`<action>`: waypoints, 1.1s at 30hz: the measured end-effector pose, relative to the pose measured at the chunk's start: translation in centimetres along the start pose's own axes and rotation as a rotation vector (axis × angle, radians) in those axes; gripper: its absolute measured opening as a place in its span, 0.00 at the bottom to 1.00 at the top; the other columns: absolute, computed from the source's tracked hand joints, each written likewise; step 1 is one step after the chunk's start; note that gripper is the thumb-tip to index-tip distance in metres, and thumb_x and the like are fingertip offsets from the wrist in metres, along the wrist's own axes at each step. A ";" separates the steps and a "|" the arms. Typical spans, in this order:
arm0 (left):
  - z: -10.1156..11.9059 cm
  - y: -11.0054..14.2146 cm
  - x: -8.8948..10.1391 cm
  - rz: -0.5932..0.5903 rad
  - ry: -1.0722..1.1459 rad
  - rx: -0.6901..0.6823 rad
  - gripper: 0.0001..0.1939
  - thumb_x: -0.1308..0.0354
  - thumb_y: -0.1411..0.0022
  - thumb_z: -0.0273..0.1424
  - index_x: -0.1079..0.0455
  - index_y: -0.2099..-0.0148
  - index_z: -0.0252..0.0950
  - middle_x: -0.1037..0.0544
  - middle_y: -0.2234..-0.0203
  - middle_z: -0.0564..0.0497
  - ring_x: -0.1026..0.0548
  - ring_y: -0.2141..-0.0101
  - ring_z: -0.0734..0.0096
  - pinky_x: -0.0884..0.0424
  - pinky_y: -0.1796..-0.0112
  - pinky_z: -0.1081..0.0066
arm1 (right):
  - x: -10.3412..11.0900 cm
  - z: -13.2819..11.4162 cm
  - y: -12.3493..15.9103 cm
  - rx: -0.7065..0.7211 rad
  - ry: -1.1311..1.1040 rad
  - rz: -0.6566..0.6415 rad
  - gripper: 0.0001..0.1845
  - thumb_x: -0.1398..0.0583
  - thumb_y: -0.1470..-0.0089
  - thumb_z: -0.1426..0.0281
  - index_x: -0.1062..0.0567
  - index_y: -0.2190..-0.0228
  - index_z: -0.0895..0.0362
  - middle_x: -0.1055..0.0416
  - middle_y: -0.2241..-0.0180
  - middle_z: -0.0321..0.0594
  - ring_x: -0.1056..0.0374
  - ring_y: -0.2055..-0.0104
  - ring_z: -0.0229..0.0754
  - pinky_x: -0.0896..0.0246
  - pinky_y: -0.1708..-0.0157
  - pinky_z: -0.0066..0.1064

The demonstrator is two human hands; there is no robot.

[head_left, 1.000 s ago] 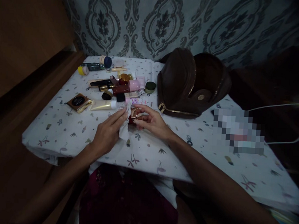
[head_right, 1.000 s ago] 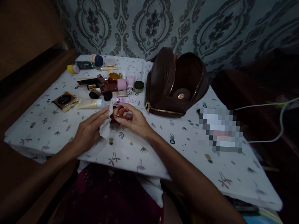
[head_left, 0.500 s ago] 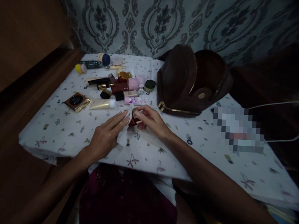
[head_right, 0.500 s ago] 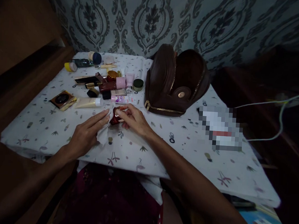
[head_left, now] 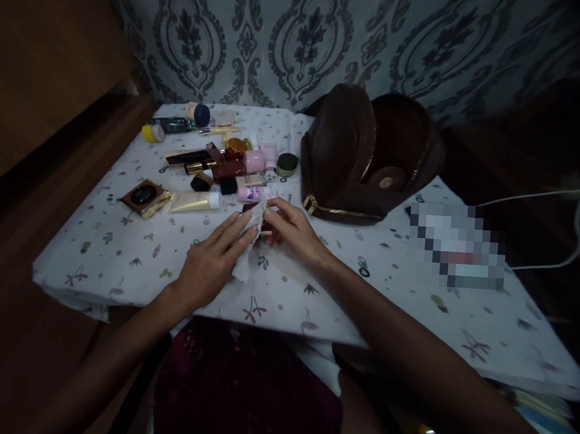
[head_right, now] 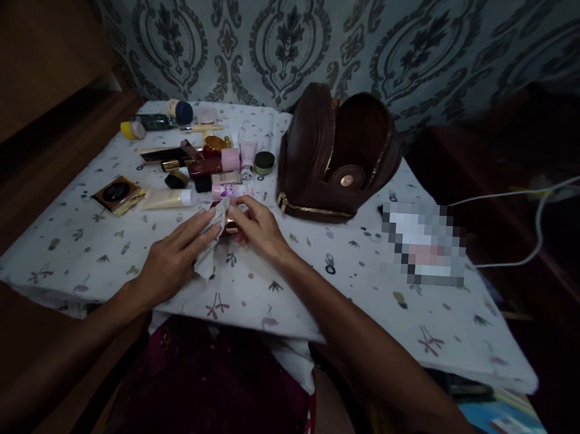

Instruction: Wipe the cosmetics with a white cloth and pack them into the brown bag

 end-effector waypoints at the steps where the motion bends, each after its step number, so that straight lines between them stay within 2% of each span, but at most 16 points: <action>1: 0.0 0.0 0.0 -0.009 -0.001 -0.003 0.40 0.54 0.45 0.09 0.41 0.32 0.39 0.34 0.34 0.43 0.34 0.36 0.57 0.22 0.48 0.58 | 0.1 0.2 -0.1 -0.019 -0.022 0.000 0.21 0.40 0.42 0.50 0.27 0.57 0.54 0.32 0.79 0.32 0.32 0.81 0.39 0.37 0.83 0.28; 5: -0.2 0.1 -0.3 0.000 0.065 -0.007 0.41 0.54 0.47 0.08 0.39 0.33 0.37 0.33 0.35 0.42 0.34 0.36 0.57 0.24 0.45 0.57 | 0.3 0.3 -0.1 -0.032 -0.050 -0.027 0.23 0.40 0.42 0.49 0.28 0.56 0.54 0.32 0.78 0.32 0.32 0.80 0.39 0.36 0.81 0.28; 9: -0.5 0.1 -0.5 0.023 0.150 0.021 0.44 0.55 0.47 0.07 0.42 0.31 0.41 0.36 0.33 0.45 0.35 0.35 0.60 0.27 0.42 0.56 | 0.8 -0.2 0.4 0.014 -0.066 -0.106 0.24 0.37 0.43 0.55 0.29 0.50 0.53 0.28 0.61 0.38 0.30 0.73 0.35 0.33 0.76 0.26; 12: -0.8 0.0 -0.6 0.038 0.216 0.042 0.45 0.54 0.47 0.07 0.43 0.30 0.43 0.37 0.32 0.46 0.34 0.35 0.61 0.28 0.41 0.57 | 1.4 -0.3 0.6 0.064 -0.098 -0.191 0.33 0.34 0.46 0.60 0.34 0.41 0.50 0.32 0.51 0.41 0.31 0.70 0.33 0.31 0.74 0.26; 15: -1.2 0.0 -0.5 0.057 0.292 0.082 0.46 0.55 0.47 0.07 0.43 0.30 0.47 0.37 0.32 0.48 0.35 0.35 0.63 0.29 0.40 0.55 | 1.8 -0.2 0.5 0.116 -0.102 -0.246 0.39 0.32 0.47 0.64 0.39 0.37 0.46 0.33 0.48 0.41 0.32 0.67 0.32 0.31 0.70 0.26; 19: -1.5 -0.2 -0.5 0.087 0.415 0.095 0.48 0.57 0.48 0.06 0.43 0.30 0.48 0.38 0.32 0.50 0.37 0.34 0.64 0.33 0.38 0.52 | 1.7 -0.2 0.4 0.178 -0.058 -0.190 0.33 0.32 0.48 0.65 0.32 0.42 0.49 0.32 0.51 0.39 0.34 0.69 0.31 0.32 0.68 0.27; 24: -1.4 -0.3 -0.4 0.118 0.486 0.130 0.42 0.53 0.42 0.09 0.40 0.32 0.48 0.34 0.34 0.51 0.34 0.36 0.65 0.31 0.39 0.53 | 1.3 0.3 0.5 0.183 0.048 -0.113 0.29 0.32 0.48 0.61 0.30 0.46 0.53 0.31 0.66 0.33 0.35 0.73 0.32 0.37 0.73 0.27; 27: -1.3 -0.3 -0.1 0.116 0.501 0.144 0.39 0.51 0.40 0.11 0.38 0.32 0.47 0.32 0.35 0.49 0.33 0.37 0.64 0.31 0.39 0.53 | 1.2 0.2 0.7 0.164 0.082 -0.105 0.26 0.33 0.48 0.61 0.29 0.49 0.55 0.32 0.71 0.31 0.35 0.75 0.34 0.37 0.75 0.27; 33: -1.2 -0.4 0.1 0.091 0.441 0.111 0.45 0.55 0.45 0.07 0.41 0.31 0.48 0.36 0.32 0.51 0.35 0.35 0.65 0.32 0.39 0.53 | 0.9 -0.6 1.0 0.075 0.048 -0.101 0.23 0.37 0.45 0.56 0.32 0.53 0.55 0.30 0.75 0.30 0.33 0.78 0.34 0.38 0.78 0.26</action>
Point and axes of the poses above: each hand's wrist, its own y-axis away from the middle knuckle, its own x-axis out of the back of the hand, z = x × y, the point moved 1 cm from there along -y, towards the middle knuckle
